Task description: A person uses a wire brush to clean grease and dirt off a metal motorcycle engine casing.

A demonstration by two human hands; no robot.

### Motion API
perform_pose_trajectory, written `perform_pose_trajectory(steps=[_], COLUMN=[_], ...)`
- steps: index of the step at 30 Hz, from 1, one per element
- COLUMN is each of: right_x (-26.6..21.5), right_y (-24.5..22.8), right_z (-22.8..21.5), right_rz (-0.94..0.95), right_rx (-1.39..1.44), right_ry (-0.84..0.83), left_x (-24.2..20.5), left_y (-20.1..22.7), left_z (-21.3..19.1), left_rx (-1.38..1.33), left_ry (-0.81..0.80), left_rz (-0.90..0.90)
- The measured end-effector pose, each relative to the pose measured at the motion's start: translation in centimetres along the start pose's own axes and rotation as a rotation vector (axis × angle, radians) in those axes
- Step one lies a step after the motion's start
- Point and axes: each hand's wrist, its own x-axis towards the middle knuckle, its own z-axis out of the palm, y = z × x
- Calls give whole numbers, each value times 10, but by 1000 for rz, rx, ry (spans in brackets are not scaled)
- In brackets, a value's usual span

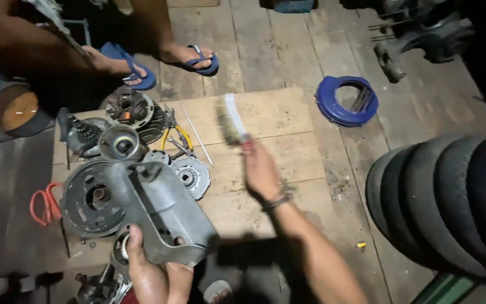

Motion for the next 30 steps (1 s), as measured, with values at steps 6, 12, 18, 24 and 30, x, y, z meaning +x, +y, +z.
perform_pose_trajectory(steps=[6,12,18,24,30], right_x=[41,69,66,54,117], right_y=[29,111,171,29,137], right_z=[77,-101,-165,-27,-67], right_rz=[-72,175,28,-94,147], right_rx=[-53,-278,-362,-150,-250], right_ry=[-53,334,545,54,160], left_x=[-39,9,15,10,-24], left_y=[13,3,1,-6,5], left_z=[65,17,23,17,57], left_rx=[90,46,6,44,198], left_ry=[93,178,156,10,11], left_rz=[-70,-128,-28,-129,-120])
